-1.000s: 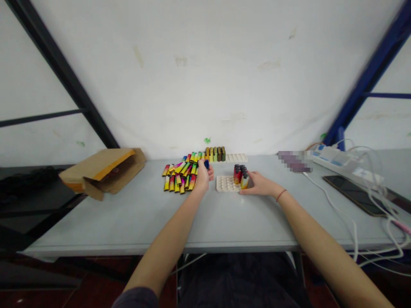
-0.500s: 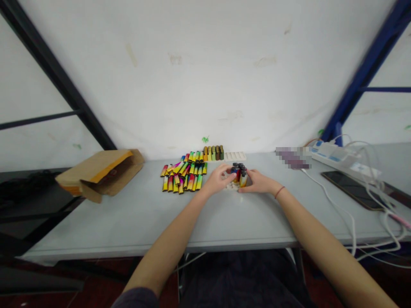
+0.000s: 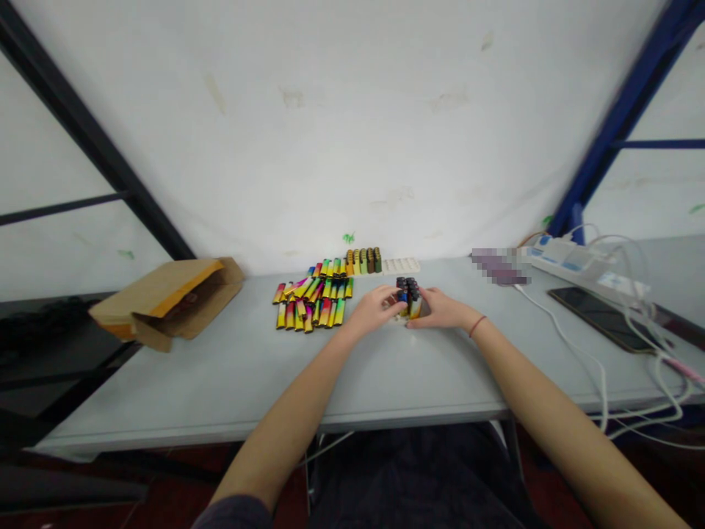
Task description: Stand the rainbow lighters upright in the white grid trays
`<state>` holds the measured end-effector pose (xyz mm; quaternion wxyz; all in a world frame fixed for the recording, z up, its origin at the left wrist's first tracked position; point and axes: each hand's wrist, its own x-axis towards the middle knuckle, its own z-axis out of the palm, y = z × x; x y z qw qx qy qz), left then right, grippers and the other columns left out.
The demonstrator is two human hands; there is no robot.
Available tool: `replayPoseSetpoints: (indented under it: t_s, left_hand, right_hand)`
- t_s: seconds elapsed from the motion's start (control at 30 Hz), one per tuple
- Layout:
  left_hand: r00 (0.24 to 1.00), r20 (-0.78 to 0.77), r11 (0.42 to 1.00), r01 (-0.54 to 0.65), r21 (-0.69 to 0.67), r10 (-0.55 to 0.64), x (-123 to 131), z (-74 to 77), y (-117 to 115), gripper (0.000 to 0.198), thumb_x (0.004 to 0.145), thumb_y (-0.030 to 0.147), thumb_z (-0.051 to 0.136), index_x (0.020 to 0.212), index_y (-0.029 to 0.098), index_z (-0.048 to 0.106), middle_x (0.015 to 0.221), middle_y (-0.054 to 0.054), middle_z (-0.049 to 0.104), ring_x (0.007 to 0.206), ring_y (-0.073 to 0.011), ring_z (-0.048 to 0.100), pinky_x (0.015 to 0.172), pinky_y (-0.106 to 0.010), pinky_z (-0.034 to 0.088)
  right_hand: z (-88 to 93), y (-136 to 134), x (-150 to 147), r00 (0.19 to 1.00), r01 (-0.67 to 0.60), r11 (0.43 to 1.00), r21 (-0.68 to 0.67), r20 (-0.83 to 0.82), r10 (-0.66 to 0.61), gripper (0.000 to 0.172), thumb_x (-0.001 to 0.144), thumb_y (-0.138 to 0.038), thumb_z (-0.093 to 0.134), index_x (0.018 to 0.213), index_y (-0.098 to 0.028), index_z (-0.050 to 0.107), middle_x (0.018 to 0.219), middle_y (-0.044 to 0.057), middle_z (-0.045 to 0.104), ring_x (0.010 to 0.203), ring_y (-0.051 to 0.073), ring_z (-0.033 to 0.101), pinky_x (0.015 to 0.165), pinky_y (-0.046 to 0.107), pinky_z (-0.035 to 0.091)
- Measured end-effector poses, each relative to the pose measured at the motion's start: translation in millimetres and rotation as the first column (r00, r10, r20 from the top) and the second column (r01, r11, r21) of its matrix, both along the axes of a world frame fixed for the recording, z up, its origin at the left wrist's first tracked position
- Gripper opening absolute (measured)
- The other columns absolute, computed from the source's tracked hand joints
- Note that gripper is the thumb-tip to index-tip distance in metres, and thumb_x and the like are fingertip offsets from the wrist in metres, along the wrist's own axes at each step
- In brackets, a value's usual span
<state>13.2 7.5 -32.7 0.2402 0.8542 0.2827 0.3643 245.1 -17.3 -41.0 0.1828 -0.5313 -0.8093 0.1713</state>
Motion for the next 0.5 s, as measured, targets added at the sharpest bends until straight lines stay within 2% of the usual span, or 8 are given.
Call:
replayPoseSetpoints:
  t_s: [0.13, 0.33, 0.43, 0.5]
  left_hand:
    - [1.0, -0.008, 1.0, -0.013, -0.011, 0.013, -1, -2.5, 2, 0.029, 0.09, 0.038, 0.072, 0.111, 0.018, 0.072, 0.1, -0.007, 0.075, 0.082, -0.018, 0.07, 0.082, -0.033, 0.059]
    - [0.998, 0.02, 0.993, -0.058, -0.102, 0.061, 0, 0.7, -3, 0.046, 0.084, 0.033, 0.076, 0.127, 0.02, 0.063, 0.107, -0.006, 0.074, 0.075, -0.0142, 0.07, 0.076, -0.028, 0.058]
    - [0.975, -0.049, 0.973, -0.219, -0.079, 0.216, -4, 10.5, -3, 0.035, 0.091, 0.034, 0.068, 0.123, 0.02, 0.068, 0.102, -0.005, 0.075, 0.074, -0.0154, 0.069, 0.077, -0.029, 0.056]
    - [0.909, -0.146, 0.917, -0.399, -0.027, 0.391, -13, 19.5, 0, 0.024, 0.096, 0.03, 0.06, 0.114, 0.02, 0.073, 0.102, -0.007, 0.078, 0.083, -0.0193, 0.072, 0.083, -0.03, 0.055]
  right_hand:
    - [-0.7, 0, 1, 1.0, -0.011, 1.0, 0.015, -0.015, 0.011, 0.078, 0.071, -0.059, 0.085, 0.133, -0.017, 0.064, 0.122, 0.015, 0.075, 0.118, 0.039, 0.065, 0.103, 0.049, 0.052]
    - [0.7, -1, 0, 1.0, 0.004, 1.0, -0.004, -0.004, -0.004, 0.081, 0.071, -0.06, 0.085, 0.135, -0.016, 0.063, 0.123, 0.017, 0.074, 0.12, 0.039, 0.064, 0.105, 0.049, 0.051]
    - [0.6, 0, 0, 1.0, -0.001, 1.0, 0.005, -0.015, 0.001, 0.08, 0.07, -0.059, 0.086, 0.135, -0.016, 0.063, 0.123, 0.016, 0.074, 0.121, 0.04, 0.064, 0.105, 0.05, 0.052]
    - [1.1, -1, 0, 1.0, -0.006, 1.0, 0.01, -0.019, 0.006, 0.08, 0.071, -0.059, 0.086, 0.134, -0.017, 0.063, 0.122, 0.016, 0.074, 0.119, 0.039, 0.065, 0.105, 0.051, 0.051]
